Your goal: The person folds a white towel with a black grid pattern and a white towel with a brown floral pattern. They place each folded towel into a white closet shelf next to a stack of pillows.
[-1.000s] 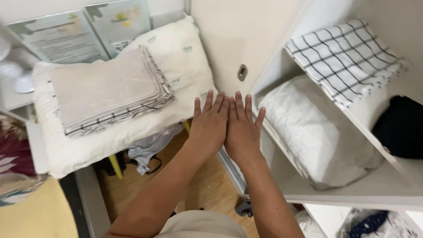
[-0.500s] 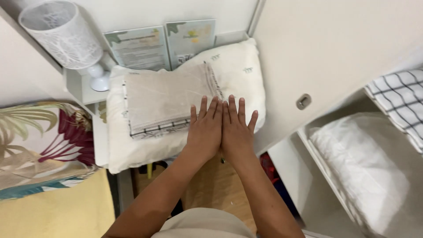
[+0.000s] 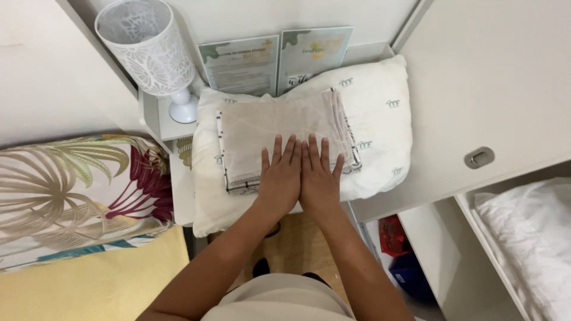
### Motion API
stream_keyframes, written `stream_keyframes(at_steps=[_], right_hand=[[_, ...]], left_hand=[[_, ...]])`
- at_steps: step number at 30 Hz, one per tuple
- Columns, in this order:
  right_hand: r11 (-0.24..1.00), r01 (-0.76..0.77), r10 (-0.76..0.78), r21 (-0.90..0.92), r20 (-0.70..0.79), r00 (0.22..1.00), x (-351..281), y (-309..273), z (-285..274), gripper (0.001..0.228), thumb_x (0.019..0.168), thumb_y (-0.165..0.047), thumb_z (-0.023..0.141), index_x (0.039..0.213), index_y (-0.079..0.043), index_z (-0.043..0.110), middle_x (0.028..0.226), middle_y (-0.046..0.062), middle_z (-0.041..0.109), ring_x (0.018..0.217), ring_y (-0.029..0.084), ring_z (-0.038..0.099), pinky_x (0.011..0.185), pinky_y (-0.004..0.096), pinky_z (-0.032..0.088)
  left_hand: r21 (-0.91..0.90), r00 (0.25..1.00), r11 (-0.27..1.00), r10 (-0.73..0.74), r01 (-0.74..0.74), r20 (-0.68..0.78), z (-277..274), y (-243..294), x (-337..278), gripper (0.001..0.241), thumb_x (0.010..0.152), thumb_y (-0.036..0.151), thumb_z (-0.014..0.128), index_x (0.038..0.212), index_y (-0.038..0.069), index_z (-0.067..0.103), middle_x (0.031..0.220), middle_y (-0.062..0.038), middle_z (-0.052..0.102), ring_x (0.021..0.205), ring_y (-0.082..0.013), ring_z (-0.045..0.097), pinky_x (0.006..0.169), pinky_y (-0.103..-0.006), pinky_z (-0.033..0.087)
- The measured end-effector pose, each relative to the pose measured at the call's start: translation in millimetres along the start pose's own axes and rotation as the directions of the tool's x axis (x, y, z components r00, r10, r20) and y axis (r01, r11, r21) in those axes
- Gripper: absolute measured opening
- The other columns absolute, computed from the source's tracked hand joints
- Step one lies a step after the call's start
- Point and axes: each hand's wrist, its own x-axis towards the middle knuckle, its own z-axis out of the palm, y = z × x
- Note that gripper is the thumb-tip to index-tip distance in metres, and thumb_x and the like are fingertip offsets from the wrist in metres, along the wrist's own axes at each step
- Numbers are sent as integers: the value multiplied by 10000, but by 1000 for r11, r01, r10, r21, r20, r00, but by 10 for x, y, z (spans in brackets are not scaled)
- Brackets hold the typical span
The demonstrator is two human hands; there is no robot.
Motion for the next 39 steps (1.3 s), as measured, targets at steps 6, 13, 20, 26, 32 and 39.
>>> stream_keyframes(at_steps=[6, 13, 20, 26, 32, 39], right_hand=[[999, 5, -7, 40, 50, 999, 88, -125, 664, 718, 960, -189, 506, 1620, -90, 241, 1713, 112, 159, 1583, 341, 57, 1192, 674, 34], [990, 57, -70, 132, 91, 993, 285, -249, 1013, 756, 940, -186, 514, 1628, -73, 220, 1713, 135, 156, 1582, 364, 60, 1201, 654, 41], [972, 129, -157, 198, 133, 979, 575, -163, 1196, 702, 990, -322, 506, 1620, -143, 253, 1703, 144, 174, 1573, 389, 115, 1194, 671, 78], [990, 72, -106, 122, 302, 947, 799, 2, 1188, 784, 980, -580, 461, 1618, -184, 234, 1709, 128, 108, 1559, 427, 66, 1133, 758, 73], [992, 33, -76, 119, 374, 924, 860, -27, 1246, 896, 947, -683, 448, 1632, -173, 177, 1709, 167, 11, 1540, 485, -25, 1086, 812, 17], [973, 191, -225, 127, 364, 904, 883, -55, 1316, 1020, 890, -739, 489, 1639, -144, 134, 1704, 191, -17, 1539, 500, -70, 1093, 806, -1]], left_hand=[[-80, 998, 995, -56, 57, 12, 486, -444, -58, 655, 960, 168, 486, 1583, 65, 313, 1691, -107, 207, 1563, -380, 93, 1216, -604, 103], [-78, 991, 992, -102, 95, -87, 832, -830, -56, 638, 972, 169, 488, 1585, 72, 342, 1691, -103, 228, 1571, -377, 114, 1223, -603, 111], [-119, 965, 961, -256, 248, -52, 927, -1107, 68, 673, 934, 188, 569, 1567, 93, 360, 1681, -148, 222, 1559, -411, 109, 1211, -625, 133], [-162, 907, 920, -383, 357, -177, 828, -1286, 208, 783, 869, 274, 699, 1537, 43, 362, 1656, -252, 140, 1513, -535, 87, 1177, -664, 159], [-195, 851, 888, -457, 417, -259, 959, -1400, 299, 798, 865, 229, 695, 1567, 50, 362, 1669, -284, 74, 1458, -578, 182, 1155, -661, 233], [-81, 839, 876, -479, 475, -259, 1020, -1402, 354, 803, 838, 249, 724, 1547, 144, 362, 1656, -270, 136, 1411, -511, 273, 1133, -646, 273]])
